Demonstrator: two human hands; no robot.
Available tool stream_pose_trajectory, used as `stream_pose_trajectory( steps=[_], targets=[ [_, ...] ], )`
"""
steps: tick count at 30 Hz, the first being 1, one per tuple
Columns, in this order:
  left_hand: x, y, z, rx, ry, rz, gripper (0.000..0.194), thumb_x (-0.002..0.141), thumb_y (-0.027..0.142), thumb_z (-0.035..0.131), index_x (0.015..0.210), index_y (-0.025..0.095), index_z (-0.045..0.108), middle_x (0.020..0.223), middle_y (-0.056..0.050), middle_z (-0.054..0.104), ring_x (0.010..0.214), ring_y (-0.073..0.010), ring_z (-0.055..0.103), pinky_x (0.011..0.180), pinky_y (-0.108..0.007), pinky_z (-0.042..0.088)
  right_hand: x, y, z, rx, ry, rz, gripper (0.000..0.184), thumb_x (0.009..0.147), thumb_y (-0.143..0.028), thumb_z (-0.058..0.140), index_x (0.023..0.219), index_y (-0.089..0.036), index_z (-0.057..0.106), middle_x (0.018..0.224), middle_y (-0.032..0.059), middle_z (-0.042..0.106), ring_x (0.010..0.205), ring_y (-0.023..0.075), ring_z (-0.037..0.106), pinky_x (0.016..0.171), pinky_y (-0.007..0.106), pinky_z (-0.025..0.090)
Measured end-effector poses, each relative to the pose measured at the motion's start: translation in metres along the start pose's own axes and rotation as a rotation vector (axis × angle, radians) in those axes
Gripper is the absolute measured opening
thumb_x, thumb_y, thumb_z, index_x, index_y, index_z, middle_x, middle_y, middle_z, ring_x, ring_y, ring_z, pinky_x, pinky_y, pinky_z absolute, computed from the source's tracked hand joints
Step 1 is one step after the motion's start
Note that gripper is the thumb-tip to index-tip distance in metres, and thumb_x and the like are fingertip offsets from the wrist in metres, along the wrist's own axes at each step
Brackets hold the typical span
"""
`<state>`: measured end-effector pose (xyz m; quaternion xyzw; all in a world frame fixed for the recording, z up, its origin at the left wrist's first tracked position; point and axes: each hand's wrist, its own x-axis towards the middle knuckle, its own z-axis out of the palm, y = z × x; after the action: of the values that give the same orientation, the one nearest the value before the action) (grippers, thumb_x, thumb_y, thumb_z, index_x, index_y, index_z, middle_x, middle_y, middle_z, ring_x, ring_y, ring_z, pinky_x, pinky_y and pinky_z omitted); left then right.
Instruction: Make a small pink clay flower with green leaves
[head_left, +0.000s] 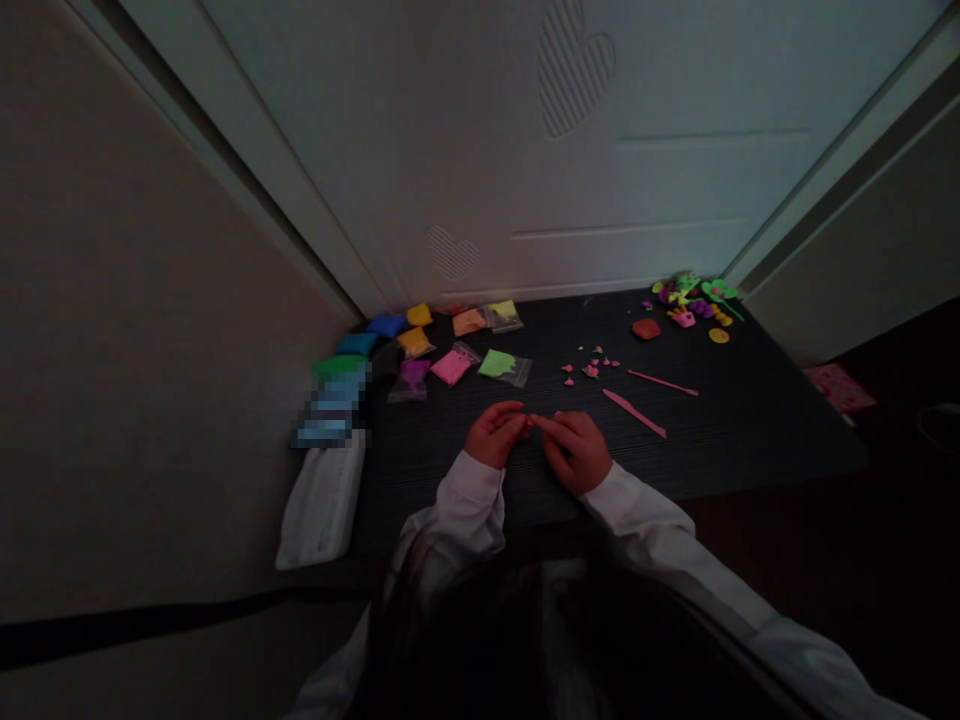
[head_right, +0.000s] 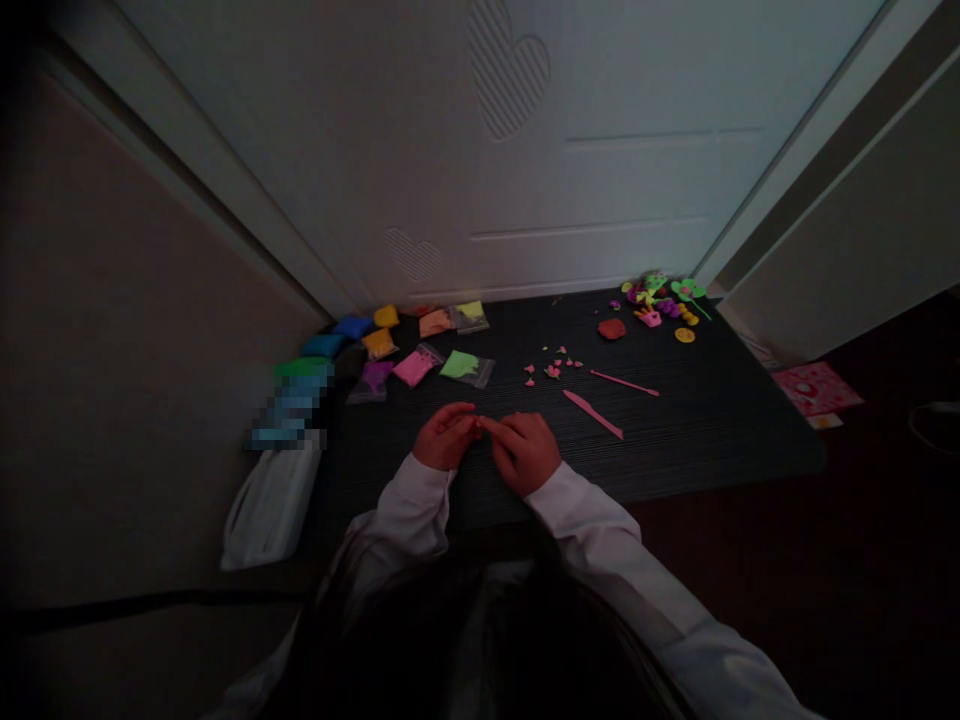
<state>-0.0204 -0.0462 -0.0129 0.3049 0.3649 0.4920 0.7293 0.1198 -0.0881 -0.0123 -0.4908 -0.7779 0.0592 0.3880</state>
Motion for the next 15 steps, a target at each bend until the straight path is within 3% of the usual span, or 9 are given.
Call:
stream_pose_trajectory(
  steps=[8,15],
  targets=[
    [0.0003,-0.0027,-0.0014,0.084,0.021,0.019,0.036,0.048,0.018,0.069,0.080,0.014,0.054,0.061,0.002,0.062,0.053,-0.0074,0.055,0.056,-0.022,0.041,0.0015,-0.0020,-0.0019,0.073,-0.036,0.029,0.037,0.075,-0.016,0.044,0.111,-0.025,0.048,0.086,0.0041,0.056,0.081,0.0159,0.049,0.074,0.033,0.038],
    [0.0013,-0.0035,0.0007,0.136,0.060,0.055,0.036,0.047,0.019,0.069,0.079,0.014,0.054,0.058,0.002,0.060,0.051,-0.0071,0.053,0.054,-0.021,0.040,0.0045,-0.0042,-0.0073,0.262,0.027,0.169,0.033,0.077,-0.019,0.043,0.109,-0.020,0.048,0.079,0.0029,0.055,0.069,0.0122,0.048,0.066,0.028,0.040]
  ],
)
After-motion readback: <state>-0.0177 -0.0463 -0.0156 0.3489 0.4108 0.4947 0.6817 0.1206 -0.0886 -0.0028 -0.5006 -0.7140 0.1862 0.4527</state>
